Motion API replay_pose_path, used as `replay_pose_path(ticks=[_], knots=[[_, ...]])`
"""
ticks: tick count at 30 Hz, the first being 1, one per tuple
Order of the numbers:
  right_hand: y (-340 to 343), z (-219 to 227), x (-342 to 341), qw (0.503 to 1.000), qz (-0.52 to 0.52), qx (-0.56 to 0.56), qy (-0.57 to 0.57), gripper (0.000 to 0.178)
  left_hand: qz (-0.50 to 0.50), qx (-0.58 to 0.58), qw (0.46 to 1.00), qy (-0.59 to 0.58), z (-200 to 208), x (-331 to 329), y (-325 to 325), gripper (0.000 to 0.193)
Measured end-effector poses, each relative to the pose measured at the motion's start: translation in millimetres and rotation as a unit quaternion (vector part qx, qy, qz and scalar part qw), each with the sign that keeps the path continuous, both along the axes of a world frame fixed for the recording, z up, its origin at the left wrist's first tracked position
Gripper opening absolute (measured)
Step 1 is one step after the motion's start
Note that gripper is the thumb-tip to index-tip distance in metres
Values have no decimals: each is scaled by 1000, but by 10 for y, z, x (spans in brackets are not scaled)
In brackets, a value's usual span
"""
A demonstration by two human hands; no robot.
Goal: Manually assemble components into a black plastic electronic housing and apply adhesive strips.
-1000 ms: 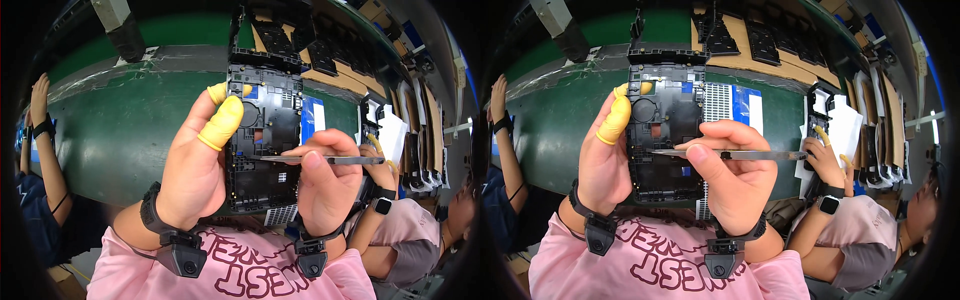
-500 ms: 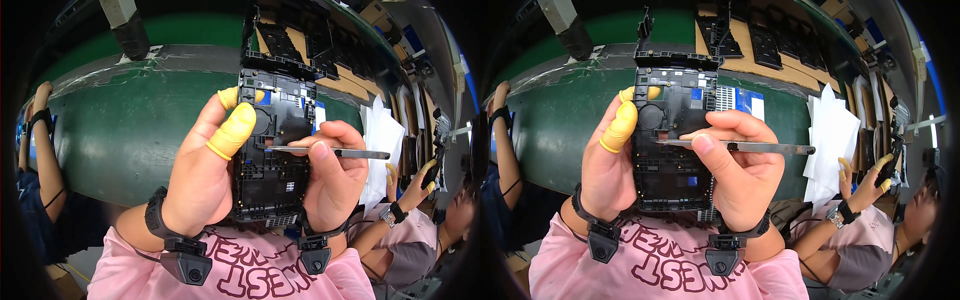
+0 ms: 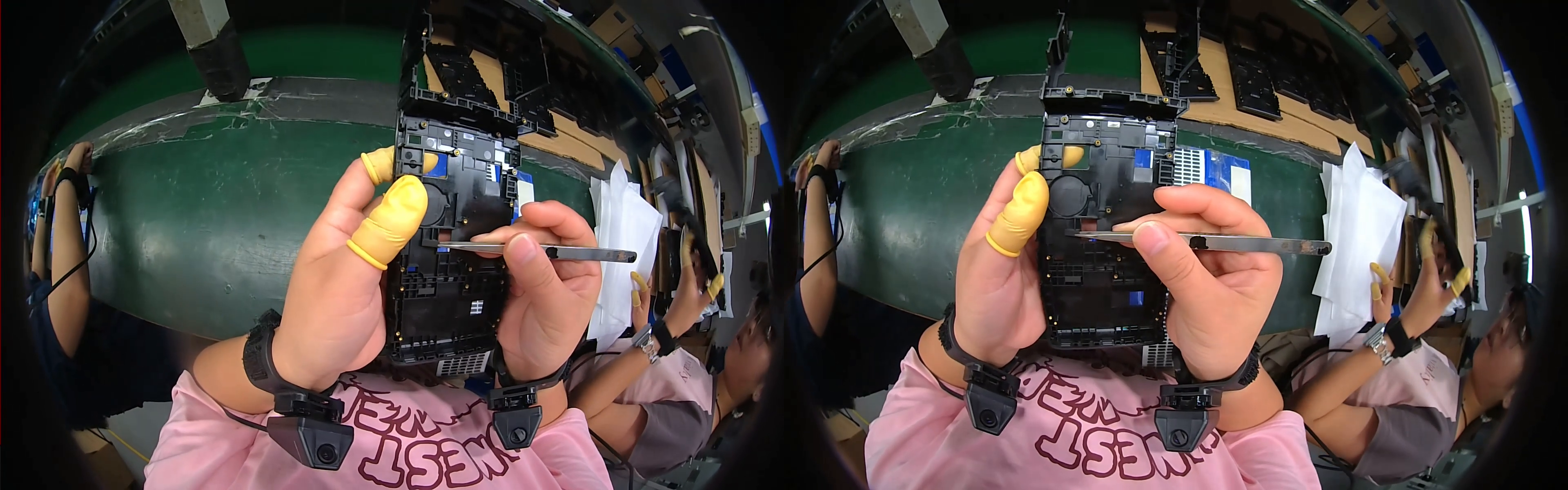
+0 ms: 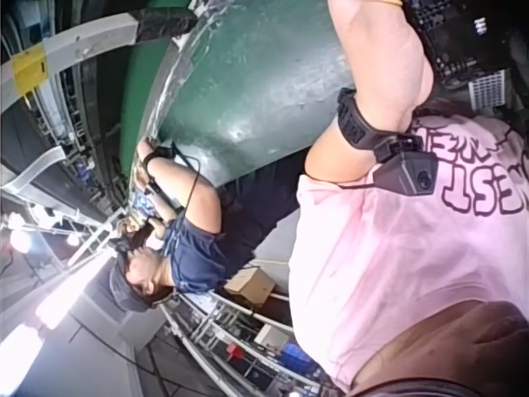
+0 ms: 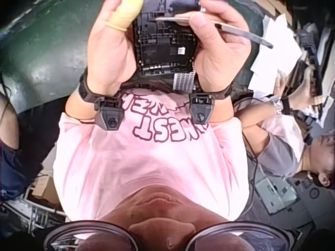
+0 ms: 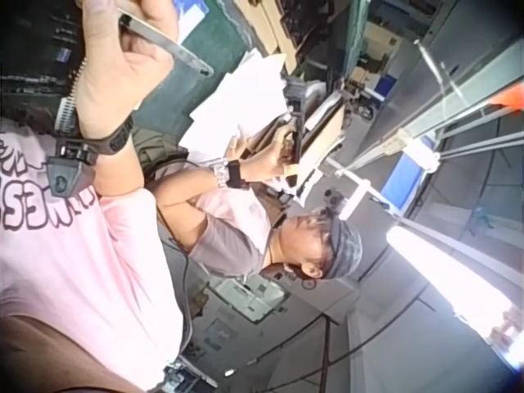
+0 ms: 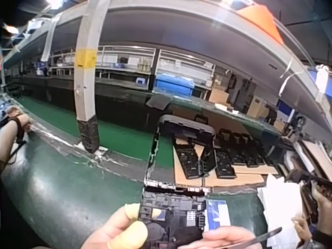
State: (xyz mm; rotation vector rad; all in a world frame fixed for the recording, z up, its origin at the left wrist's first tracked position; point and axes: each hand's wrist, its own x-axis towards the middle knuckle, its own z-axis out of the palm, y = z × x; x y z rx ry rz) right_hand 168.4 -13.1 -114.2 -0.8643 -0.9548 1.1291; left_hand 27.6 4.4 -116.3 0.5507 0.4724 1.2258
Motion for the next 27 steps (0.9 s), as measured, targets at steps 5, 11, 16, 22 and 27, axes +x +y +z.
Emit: replay_pose_path(ticks=[5, 11, 16, 22, 27], knots=[[-4, 13, -6, 1000, 2, 3, 2, 27, 0, 8, 1000, -7, -4, -8, -8, 34], [14, 34, -13, 1000, 6, 4, 5, 27, -1, 7, 1000, -7, 3, -12, 1, 35], [28, 38, -14, 1000, 6, -4, 1, 27, 2, 7, 1000, -8, 11, -14, 8, 34], [34, 34, -22, 1000, 8, -5, -5, 27, 5, 4, 1000, -11, 23, -20, 2, 32], [22, 26, -43, 1000, 11, -21, 10, 27, 6, 1, 1000, -15, 10, -32, -13, 31]])
